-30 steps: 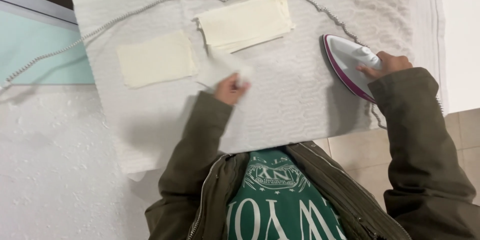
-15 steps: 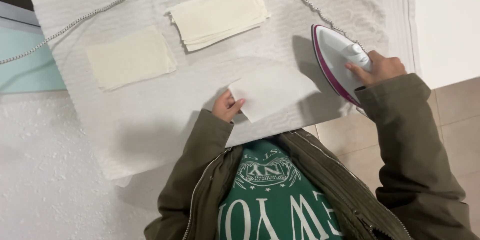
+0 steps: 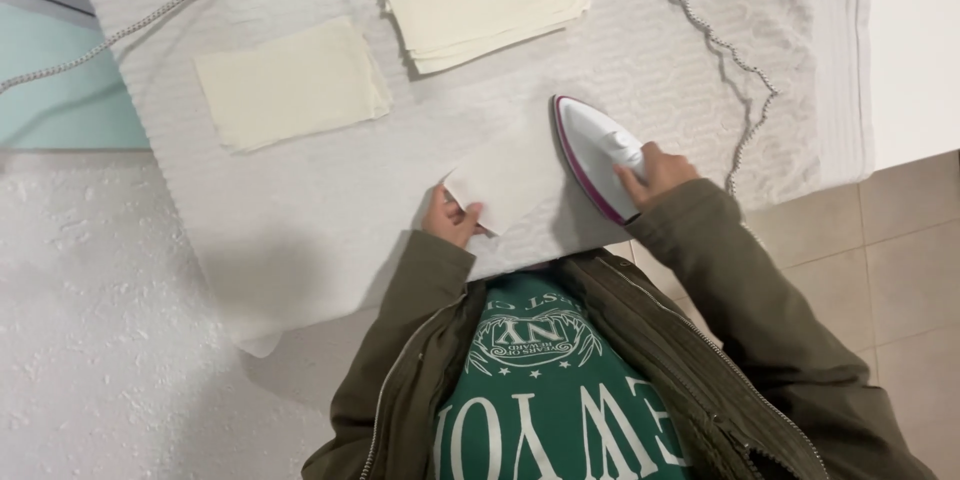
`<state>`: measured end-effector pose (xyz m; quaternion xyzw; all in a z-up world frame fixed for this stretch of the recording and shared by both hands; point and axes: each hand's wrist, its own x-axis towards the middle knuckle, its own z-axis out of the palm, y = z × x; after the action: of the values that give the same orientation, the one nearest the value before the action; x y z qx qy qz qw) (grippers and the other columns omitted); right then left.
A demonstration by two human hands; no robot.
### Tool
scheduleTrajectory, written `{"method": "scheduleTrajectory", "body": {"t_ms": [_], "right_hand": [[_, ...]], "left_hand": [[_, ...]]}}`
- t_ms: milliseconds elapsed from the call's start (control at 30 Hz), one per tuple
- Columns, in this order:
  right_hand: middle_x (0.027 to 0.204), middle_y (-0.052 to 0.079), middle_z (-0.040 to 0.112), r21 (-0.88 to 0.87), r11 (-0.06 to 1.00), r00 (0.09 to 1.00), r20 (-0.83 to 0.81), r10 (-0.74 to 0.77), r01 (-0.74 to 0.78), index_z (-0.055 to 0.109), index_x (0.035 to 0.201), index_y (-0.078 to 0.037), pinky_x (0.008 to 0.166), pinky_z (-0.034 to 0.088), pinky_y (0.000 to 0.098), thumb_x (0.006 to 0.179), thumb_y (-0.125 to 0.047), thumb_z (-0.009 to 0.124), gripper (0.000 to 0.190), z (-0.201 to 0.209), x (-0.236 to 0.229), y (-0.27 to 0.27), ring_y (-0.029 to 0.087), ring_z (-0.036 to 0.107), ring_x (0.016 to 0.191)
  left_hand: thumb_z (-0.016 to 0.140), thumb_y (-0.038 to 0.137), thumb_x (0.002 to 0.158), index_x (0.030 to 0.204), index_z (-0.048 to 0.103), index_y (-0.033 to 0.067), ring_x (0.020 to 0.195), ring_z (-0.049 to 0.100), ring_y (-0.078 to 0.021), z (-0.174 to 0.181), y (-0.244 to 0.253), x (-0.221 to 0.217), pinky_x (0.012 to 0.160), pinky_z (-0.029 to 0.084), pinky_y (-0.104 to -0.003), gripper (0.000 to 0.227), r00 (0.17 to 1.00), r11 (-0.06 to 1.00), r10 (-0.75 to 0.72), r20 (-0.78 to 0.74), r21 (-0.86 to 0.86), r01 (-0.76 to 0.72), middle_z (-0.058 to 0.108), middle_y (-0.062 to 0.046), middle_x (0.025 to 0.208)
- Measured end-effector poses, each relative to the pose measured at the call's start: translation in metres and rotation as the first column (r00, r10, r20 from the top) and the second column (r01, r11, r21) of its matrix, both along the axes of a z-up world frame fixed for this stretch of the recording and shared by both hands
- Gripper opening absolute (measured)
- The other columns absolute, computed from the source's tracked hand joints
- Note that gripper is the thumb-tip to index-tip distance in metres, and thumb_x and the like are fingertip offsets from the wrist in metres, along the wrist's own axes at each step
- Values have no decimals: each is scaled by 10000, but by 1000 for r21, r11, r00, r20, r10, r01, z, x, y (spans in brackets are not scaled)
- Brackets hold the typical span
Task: Ironing small rectangular pieces of white fabric on a table workspace.
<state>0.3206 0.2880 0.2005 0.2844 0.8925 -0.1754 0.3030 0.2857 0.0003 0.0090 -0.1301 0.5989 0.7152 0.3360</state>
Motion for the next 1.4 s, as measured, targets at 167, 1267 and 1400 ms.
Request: {"method": "scheduleTrajectory", "body": {"t_ms": [167,1267,1400], "right_hand": [[833,267,695,80,995,995,-77,67,-61,563,1142,33,506,598,465,1059,-407,523,449,-10,-35,-22,337,715,626],[712,300,687,-68,962,950,-193,246,-263,511,1074,50,464,585,507,1023,-419,539,472,-88,-4,-146,406,699,564],[729,306,680,-61,963,961,-104,257,-264,529,1060,42,496,595,510,1030,-435,530,478,-86,11,-146,411,718,562]], "left_hand": [[658,-31,896,1475,277,20,941,746,-271,-11,4,6,672,669,-382,695,997,996,-27,-70,-90,20,710,-228,1107],[550,161,1063,1222,611,78,553,532,-184,16,-108,-39,540,435,-346,189,818,878,-125,-562,-446,-173,600,-99,685],[541,154,1065,1216,607,80,547,502,-182,6,-110,-42,528,423,-353,181,811,899,-108,-575,-405,-168,576,-96,677]]}}
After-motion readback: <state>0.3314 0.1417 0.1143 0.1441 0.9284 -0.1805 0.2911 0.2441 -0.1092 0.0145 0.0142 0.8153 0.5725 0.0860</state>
